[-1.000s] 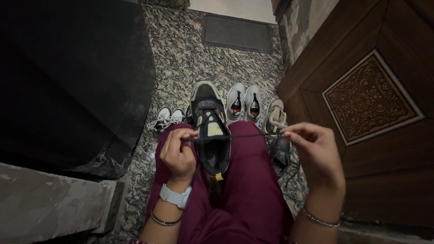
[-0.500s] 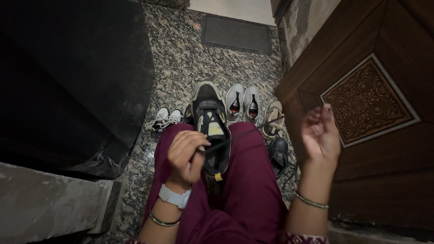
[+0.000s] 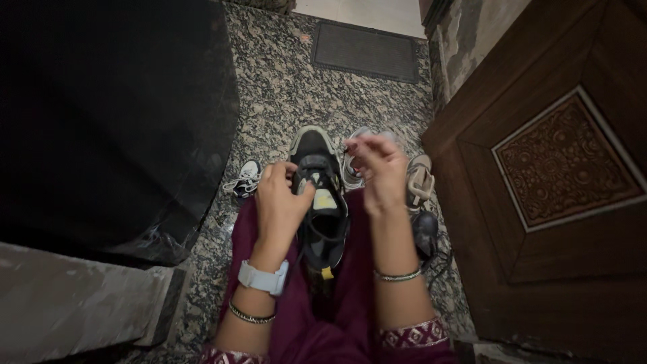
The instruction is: The person sits on the floor and removes the laces from a black sneaker, then threads the laces back through the eyelets and ties them. The person repeats this process on the second sneaker.
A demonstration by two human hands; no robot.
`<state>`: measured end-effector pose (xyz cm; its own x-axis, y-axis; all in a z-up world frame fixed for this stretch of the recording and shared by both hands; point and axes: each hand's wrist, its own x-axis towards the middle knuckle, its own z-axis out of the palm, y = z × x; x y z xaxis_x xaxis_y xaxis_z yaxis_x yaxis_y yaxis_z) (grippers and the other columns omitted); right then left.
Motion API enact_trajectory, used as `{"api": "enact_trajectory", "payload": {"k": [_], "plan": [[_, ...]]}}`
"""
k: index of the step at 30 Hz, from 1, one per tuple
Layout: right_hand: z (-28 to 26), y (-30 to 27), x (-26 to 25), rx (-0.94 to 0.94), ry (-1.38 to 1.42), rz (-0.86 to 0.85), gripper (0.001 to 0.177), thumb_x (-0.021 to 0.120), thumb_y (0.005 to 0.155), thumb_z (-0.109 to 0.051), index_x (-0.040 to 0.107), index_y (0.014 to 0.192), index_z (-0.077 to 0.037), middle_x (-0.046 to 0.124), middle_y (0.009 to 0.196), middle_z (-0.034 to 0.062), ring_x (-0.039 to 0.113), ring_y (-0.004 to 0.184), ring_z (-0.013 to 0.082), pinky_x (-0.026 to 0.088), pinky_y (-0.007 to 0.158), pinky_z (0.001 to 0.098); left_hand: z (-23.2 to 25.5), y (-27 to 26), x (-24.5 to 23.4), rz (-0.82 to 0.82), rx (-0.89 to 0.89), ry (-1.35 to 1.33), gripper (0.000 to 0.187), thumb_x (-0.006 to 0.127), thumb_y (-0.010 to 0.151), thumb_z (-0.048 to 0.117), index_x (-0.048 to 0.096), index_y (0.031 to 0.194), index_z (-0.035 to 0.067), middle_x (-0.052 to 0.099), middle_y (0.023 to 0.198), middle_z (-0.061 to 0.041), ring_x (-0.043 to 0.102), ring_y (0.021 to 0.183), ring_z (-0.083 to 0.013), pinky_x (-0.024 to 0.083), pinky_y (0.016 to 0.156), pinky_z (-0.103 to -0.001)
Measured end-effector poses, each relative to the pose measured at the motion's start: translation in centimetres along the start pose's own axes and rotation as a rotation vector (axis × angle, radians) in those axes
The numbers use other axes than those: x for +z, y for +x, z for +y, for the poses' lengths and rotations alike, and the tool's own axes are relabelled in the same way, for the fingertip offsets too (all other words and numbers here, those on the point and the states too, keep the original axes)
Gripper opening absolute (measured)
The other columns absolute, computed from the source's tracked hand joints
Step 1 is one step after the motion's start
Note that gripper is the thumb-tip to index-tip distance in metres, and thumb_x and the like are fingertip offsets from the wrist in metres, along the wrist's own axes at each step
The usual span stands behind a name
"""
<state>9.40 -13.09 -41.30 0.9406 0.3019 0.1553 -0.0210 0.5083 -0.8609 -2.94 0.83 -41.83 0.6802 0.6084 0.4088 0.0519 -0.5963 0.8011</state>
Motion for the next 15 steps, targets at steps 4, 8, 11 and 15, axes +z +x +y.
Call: {"api": "enact_trajectory", "payload": {"k": [4, 8, 11, 15], "plan": [[2.6, -1.0, 0.4, 0.070, -0.226, -0.166, 0.016, 0.076, 0.087, 0.001, 0.076, 0.103, 0.002, 0.079, 0.094, 0.0105, 0.075, 0.084, 0.0129, 0.059, 0.076, 0.0250, -1.0, -0.8, 0.3, 0.006, -0.019, -0.029, 0.028, 0.075, 0.080, 0.009, 0.073, 0.104, -0.005, 0.071, 0.094, -0.018, 0.074, 0.078, -0.0265, 0.059, 0.070, -0.035], [3.6, -1.4, 1.3, 0.070, -0.494, -0.234, 0.015, 0.079, 0.086, -0.002, 0.078, 0.099, 0.002, 0.079, 0.089, 0.0062, 0.073, 0.079, 0.0099, 0.058, 0.074, 0.0238, -2.0, -1.0, 0.0, -0.012, -0.066, -0.194, 0.021, 0.070, 0.089, 0.007, 0.075, 0.106, -0.005, 0.074, 0.092, -0.018, 0.078, 0.077, -0.0234, 0.061, 0.067, -0.030], [3.4, -1.9, 1.8, 0.006, -0.745, -0.246, 0.013, 0.081, 0.083, -0.005, 0.080, 0.095, -0.001, 0.079, 0.082, 0.0036, 0.068, 0.071, 0.0069, 0.054, 0.065, 0.0231, -2.7, -0.6, -0.3, -0.024, -0.093, -0.230, 0.018, 0.070, 0.090, 0.008, 0.076, 0.103, -0.003, 0.076, 0.090, -0.017, 0.078, 0.074, -0.0203, 0.060, 0.065, -0.029], [2.9, -2.2, 2.5, -0.079, -0.942, -0.251, 0.014, 0.080, 0.078, -0.008, 0.081, 0.092, -0.004, 0.076, 0.075, 0.0027, 0.065, 0.063, 0.0066, 0.051, 0.059, 0.0240, -3.5, -0.1, -0.5, -0.051, -0.134, -0.214, 0.018, 0.072, 0.090, 0.010, 0.076, 0.103, -0.001, 0.077, 0.084, -0.014, 0.074, 0.067, -0.0132, 0.055, 0.061, -0.027]]}}
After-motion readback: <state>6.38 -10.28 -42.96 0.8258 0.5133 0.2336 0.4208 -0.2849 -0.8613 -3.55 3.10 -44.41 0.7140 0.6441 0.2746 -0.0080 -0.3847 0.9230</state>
